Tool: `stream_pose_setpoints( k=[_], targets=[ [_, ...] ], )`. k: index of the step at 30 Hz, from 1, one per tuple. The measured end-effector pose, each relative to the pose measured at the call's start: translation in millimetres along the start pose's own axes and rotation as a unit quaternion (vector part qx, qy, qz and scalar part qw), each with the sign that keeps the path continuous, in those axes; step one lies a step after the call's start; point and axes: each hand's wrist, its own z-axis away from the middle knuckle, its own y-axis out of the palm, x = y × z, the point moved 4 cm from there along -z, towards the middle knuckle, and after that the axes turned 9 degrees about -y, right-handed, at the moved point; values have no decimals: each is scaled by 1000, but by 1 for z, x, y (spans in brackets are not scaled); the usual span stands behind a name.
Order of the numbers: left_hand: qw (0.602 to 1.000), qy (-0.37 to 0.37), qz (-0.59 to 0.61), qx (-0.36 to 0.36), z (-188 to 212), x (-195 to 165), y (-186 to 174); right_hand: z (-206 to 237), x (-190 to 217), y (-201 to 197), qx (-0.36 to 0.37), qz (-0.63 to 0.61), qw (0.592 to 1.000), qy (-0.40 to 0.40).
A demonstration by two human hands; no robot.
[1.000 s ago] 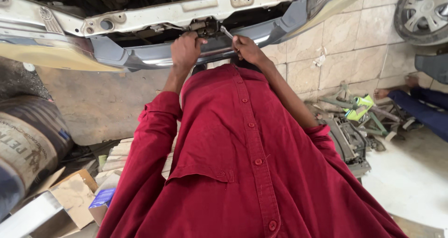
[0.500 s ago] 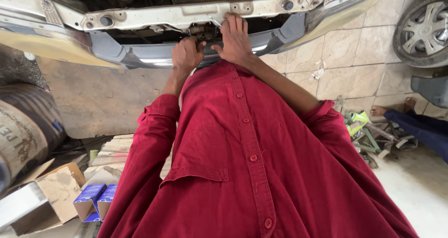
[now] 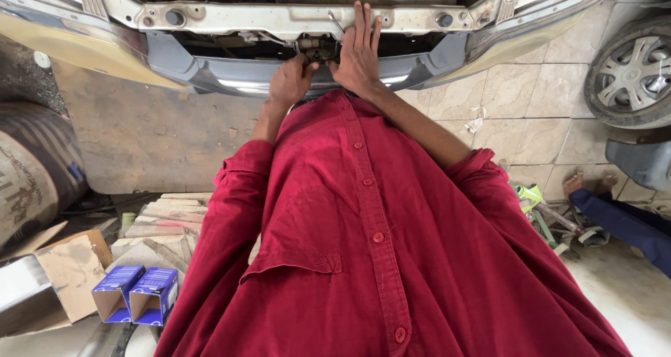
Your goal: The person works under the hood of a car, using a wrench to tighten bolts on the engine. They manipulate hoses and other engine components with their hands while standing in a garage.
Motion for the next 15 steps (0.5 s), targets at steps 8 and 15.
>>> stream_pose_setpoints(
  k=[8,15],
  targets=[
    [993,-95,-16,65,-3,8,-6,-3,-1,2,-9,-19,1000,13],
    [985,-102,-138,-18,-6,-24,-8,-6,-2,6,-9,13,1000,12]
  ],
)
